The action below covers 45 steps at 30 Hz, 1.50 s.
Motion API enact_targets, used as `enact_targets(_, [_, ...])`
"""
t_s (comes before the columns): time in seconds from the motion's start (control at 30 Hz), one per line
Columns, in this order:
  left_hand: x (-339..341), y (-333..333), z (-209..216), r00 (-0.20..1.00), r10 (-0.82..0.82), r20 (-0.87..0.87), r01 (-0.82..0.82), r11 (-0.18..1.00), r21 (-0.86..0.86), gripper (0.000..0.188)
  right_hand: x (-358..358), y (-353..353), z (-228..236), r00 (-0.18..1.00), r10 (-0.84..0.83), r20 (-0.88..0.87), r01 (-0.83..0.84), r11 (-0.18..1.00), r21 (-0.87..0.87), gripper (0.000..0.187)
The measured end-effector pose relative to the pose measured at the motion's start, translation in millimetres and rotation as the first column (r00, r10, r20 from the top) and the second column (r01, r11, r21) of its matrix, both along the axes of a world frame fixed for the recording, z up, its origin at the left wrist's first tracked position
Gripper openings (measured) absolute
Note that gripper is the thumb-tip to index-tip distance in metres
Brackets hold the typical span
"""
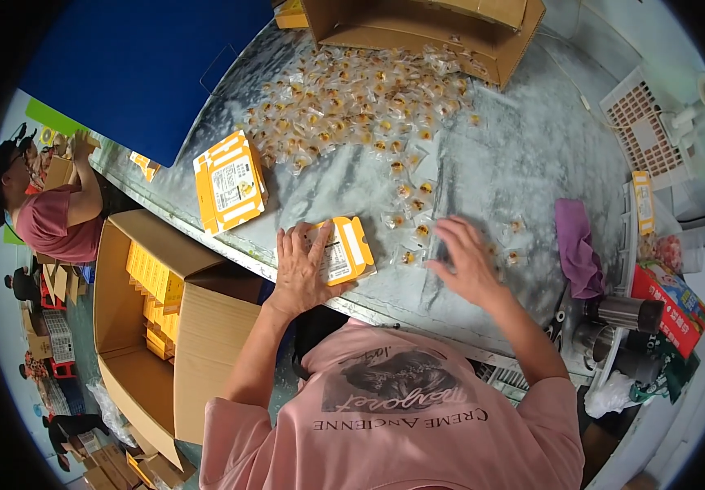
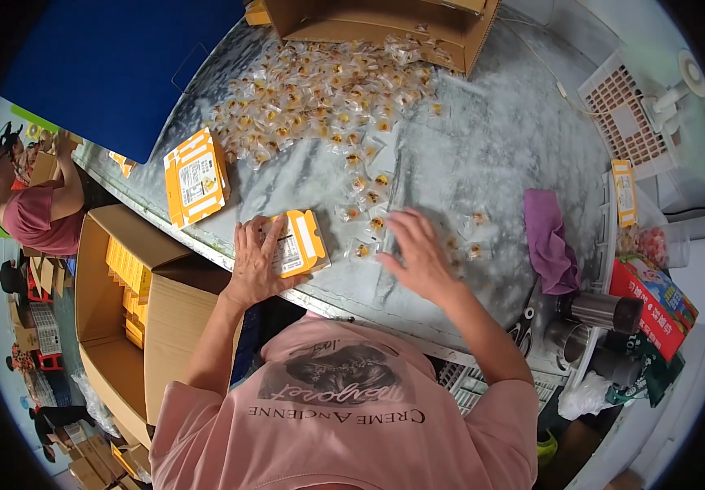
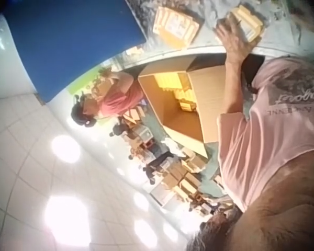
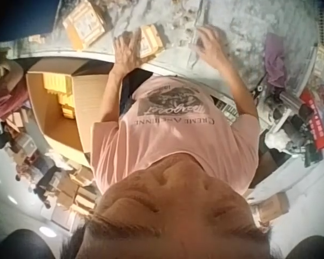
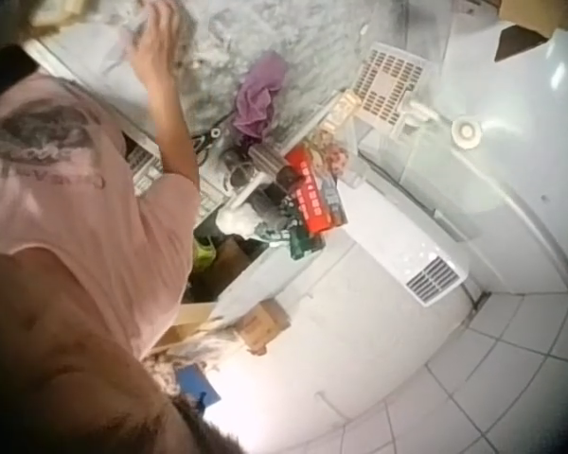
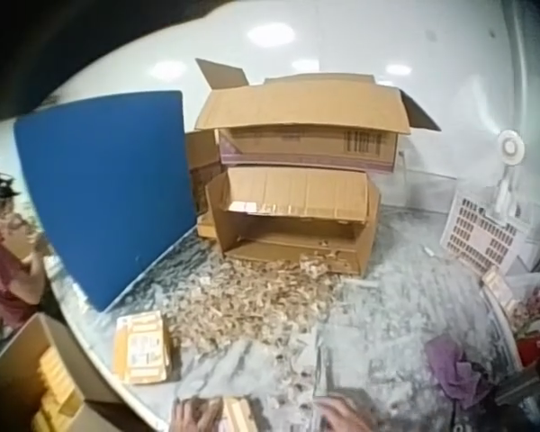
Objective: Packing small product boxes into a larger shipping box at a factory workstation.
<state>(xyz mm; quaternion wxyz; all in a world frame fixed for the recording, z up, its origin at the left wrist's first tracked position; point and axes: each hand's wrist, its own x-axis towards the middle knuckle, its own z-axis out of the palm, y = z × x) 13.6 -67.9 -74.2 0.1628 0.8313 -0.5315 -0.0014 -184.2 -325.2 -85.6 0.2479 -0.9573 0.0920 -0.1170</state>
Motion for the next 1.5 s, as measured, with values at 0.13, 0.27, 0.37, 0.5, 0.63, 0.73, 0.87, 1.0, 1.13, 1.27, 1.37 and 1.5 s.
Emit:
enact_targets(0.13, [-1,-2,1,1.0,-0.015,0.009,0.015,1.0,-0.013,0.112,44,28,-12,0.991,0.128,0.039,-0.129,0.991,0.026,0.06])
enact_targets(0.27, [-3,2,-3,1.0,0.005,0.018,-0.005,1.0,-0.023,0.112,33,39,-32,0.972,0.233,0.021,-0.229,0.964,-0.132,0.059])
enact_targets(0.37, [-4,4,-3,1.0,0.012,0.018,-0.011,1.0,-0.02,0.112,10,43,-22,0.97,0.238,-0.052,-0.238,0.971,-0.005,0.054])
enact_targets(0.5, [-2,4,-2,1.0,-0.001,0.017,0.001,1.0,-0.009,0.112,25,20,-9,0.992,0.123,-0.001,-0.122,0.984,0.13,0.036])
enact_targets(0.63, [-3,-3,1,0.999,-0.028,0.015,0.028,1.0,0.001,0.112,70,-29,-45,0.979,0.085,0.186,-0.103,0.99,0.094,0.035])
enact_targets(0.73, [-5,0,2,1.0,-0.016,0.006,0.016,0.999,0.028,0.112,67,-45,-14,0.995,-0.076,0.061,0.043,0.904,0.426,0.041])
enact_targets(0.87, [-12,-3,5,0.998,-0.049,-0.048,0.052,0.996,0.07,0.111,2,-80,3,0.991,-0.129,0.031,0.127,0.991,0.05,0.068])
enact_targets(1.0, [-17,-18,6,0.988,-0.14,-0.067,0.143,0.989,0.045,0.11,-61,-86,-9,0.956,-0.206,-0.208,0.189,0.977,-0.096,0.094])
enact_targets(1.13, [-21,-30,3,0.975,-0.203,-0.089,0.208,0.977,0.042,0.109,-62,-37,-2,0.969,-0.055,-0.24,0.037,0.996,-0.077,0.114])
enact_targets(1.27, [-31,-42,3,0.966,-0.233,-0.11,0.239,0.97,0.043,0.11,-29,4,-18,0.985,0.116,-0.125,-0.122,0.992,-0.041,0.113])
enact_targets(1.37, [-33,-46,5,0.959,-0.254,-0.129,0.258,0.966,0.022,0.111,-6,19,-43,0.984,0.176,-0.023,-0.176,0.984,-0.03,0.113])
enact_targets(1.5, [-31,-40,3,0.967,-0.216,-0.133,0.223,0.974,0.039,0.11,-9,17,-10,0.995,0.099,0.006,-0.099,0.995,-0.005,0.115])
